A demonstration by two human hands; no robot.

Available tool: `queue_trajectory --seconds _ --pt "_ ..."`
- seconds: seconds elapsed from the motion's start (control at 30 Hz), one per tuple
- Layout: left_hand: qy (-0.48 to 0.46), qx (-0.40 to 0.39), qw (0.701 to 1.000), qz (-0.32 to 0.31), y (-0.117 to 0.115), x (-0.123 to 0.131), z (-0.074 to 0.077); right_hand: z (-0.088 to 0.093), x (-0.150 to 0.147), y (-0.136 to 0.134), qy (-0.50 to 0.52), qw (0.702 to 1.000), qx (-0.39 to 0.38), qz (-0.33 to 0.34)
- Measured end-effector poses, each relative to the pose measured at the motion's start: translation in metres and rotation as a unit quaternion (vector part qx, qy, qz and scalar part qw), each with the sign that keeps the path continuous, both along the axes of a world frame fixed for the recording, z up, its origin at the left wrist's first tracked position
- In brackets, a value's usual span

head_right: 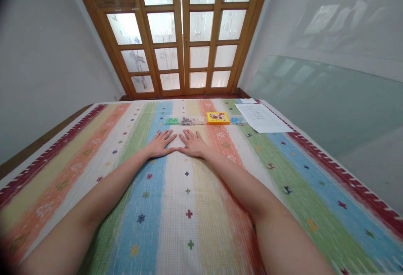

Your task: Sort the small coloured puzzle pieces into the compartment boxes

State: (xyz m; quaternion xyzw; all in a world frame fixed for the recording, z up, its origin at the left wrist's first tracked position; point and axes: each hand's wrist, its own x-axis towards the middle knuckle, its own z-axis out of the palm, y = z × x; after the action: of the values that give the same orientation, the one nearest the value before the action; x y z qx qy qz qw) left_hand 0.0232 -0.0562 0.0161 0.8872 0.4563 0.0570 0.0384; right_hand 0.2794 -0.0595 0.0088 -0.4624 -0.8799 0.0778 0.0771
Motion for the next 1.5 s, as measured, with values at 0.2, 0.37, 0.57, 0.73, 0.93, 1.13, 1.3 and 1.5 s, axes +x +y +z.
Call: queue_trajectory --seconds 0.2,0.37,0.57,0.73,0.93,1.13,1.3,1.5 --pt "0.007 -0.013 1.0 0.02 0.002 -0.001 0.0 -0.001 0.0 0.001 0.001 1.0 0.005 -0.001" --pt "0.009 -0.023 0.999 0.025 0.001 -0.007 -0.001 0.002 -0.001 0.0 -0.01 1.0 0.004 -0.006" --pt "0.0 -0.018 1.0 0.023 0.0 -0.011 -0.002 0.006 -0.002 -0.002 -0.014 1.0 -0.002 -0.007" --pt "-0.013 -0.011 1.0 0.009 0.0 -0.012 -0.003 0.009 -0.002 -0.004 -0.024 1.0 -0.003 -0.007" --pt "-0.024 0.0 1.0 0.0 -0.001 -0.013 -0.003 0.011 -0.002 -0.004 -0.03 1.0 -0.005 -0.01" --pt "-0.022 0.007 1.0 -0.013 -0.003 -0.012 -0.001 0.009 -0.002 -0.003 -0.029 1.0 -0.005 -0.007" --pt "-0.018 0.008 1.0 -0.017 -0.003 -0.013 -0.002 0.011 -0.001 -0.003 -0.023 1.0 -0.002 -0.004" --pt "0.006 -0.007 1.0 -0.007 -0.002 -0.008 -0.005 0.013 -0.001 -0.007 -0.027 0.999 -0.023 -0.004"
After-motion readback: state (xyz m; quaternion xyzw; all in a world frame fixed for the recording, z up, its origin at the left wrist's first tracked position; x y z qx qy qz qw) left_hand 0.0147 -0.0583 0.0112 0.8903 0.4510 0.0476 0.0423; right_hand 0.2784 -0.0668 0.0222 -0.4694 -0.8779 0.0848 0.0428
